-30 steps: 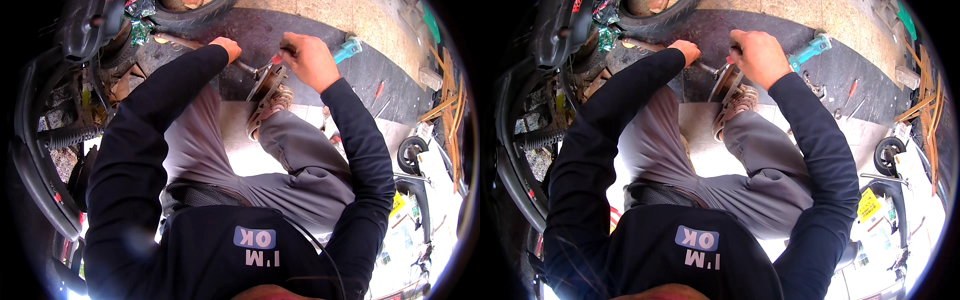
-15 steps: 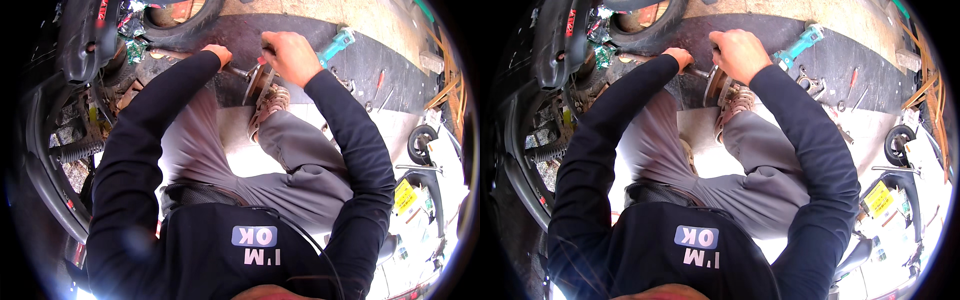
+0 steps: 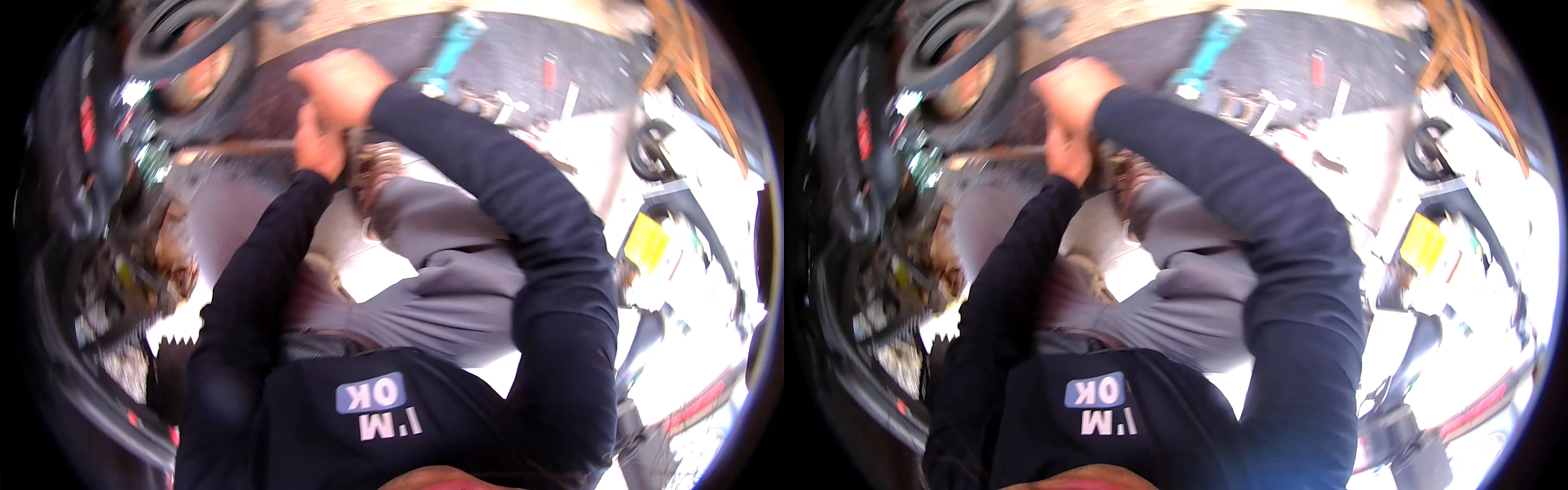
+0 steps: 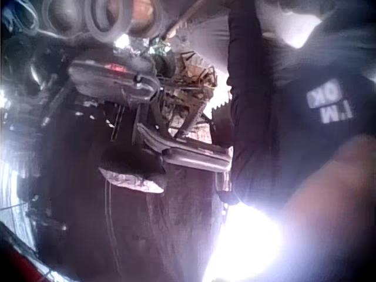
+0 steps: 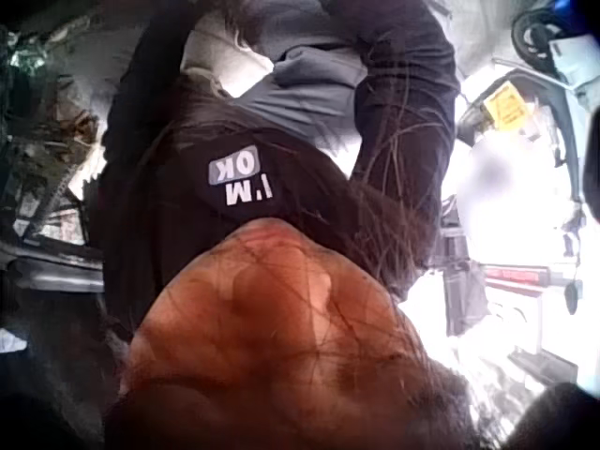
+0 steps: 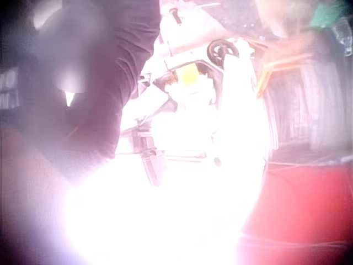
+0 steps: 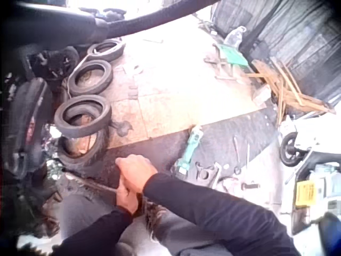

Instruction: The person uses an angle grinder on a metal shaft, then uses a hammer and screwdriver to work on a circular metal part attached to the shaft. They also use a spray can on the part.

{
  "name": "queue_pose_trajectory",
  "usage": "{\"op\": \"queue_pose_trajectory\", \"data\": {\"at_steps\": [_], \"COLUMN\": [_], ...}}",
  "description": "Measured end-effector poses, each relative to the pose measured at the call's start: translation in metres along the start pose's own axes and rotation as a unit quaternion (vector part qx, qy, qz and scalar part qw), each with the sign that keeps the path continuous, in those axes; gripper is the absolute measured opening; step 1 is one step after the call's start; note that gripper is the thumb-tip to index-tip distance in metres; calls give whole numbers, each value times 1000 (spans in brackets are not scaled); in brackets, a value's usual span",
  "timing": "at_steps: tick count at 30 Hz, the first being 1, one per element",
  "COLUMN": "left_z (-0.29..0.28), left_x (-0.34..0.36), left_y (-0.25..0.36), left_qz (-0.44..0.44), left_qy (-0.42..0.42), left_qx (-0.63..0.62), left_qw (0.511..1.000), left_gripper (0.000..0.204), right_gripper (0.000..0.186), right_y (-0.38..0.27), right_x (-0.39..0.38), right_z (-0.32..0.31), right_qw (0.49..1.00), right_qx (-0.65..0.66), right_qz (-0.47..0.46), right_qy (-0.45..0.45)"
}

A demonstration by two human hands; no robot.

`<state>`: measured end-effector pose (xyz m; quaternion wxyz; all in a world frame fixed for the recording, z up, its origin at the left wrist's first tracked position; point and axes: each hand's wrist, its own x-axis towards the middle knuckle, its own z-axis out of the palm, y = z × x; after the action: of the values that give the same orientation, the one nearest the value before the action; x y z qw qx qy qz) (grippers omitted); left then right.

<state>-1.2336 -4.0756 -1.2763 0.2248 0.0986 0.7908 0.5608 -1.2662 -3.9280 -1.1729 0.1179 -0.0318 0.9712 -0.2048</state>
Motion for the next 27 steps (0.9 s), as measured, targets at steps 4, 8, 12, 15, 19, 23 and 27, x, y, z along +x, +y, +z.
{"op": "queue_pose_trajectory", "data": {"at_steps": [4, 8, 12, 15, 19, 23, 27], "left_z": [27, 19, 33, 35, 28, 21, 20], "left_x": [-7, -2, -4, -2, -2, -3, 5], "left_y": [-7, -28, -27, -21, -19, -18, -38], "left_qz": [47, 96, 95, 95, 101, 81, 106], "left_qy": [111, 80, 117, 87, 100, 125, 113], "left_qx": [-7, 42, 61, 27, 17, 46, 129], "left_qw": [993, 991, 987, 991, 990, 988, 979], "left_gripper": [38, 28, 33, 36, 36, 30, 25], "right_gripper": [55, 51, 30, 29, 26, 32, 46], "right_y": [16, 105, 192, 207, 212, 272, 269], "right_x": [-50, -173, -361, -451, -450, -479, -571], "right_z": [-6, 5, 118, 167, 169, 154, 164], "right_qw": [974, 861, 650, 615, 715, 679, 720], "right_qx": [173, 304, 198, 50, -150, -428, -113], "right_qz": [11, 338, 606, 692, 646, 597, 609], "right_qy": [144, 230, 414, 375, 218, 10, -313]}}
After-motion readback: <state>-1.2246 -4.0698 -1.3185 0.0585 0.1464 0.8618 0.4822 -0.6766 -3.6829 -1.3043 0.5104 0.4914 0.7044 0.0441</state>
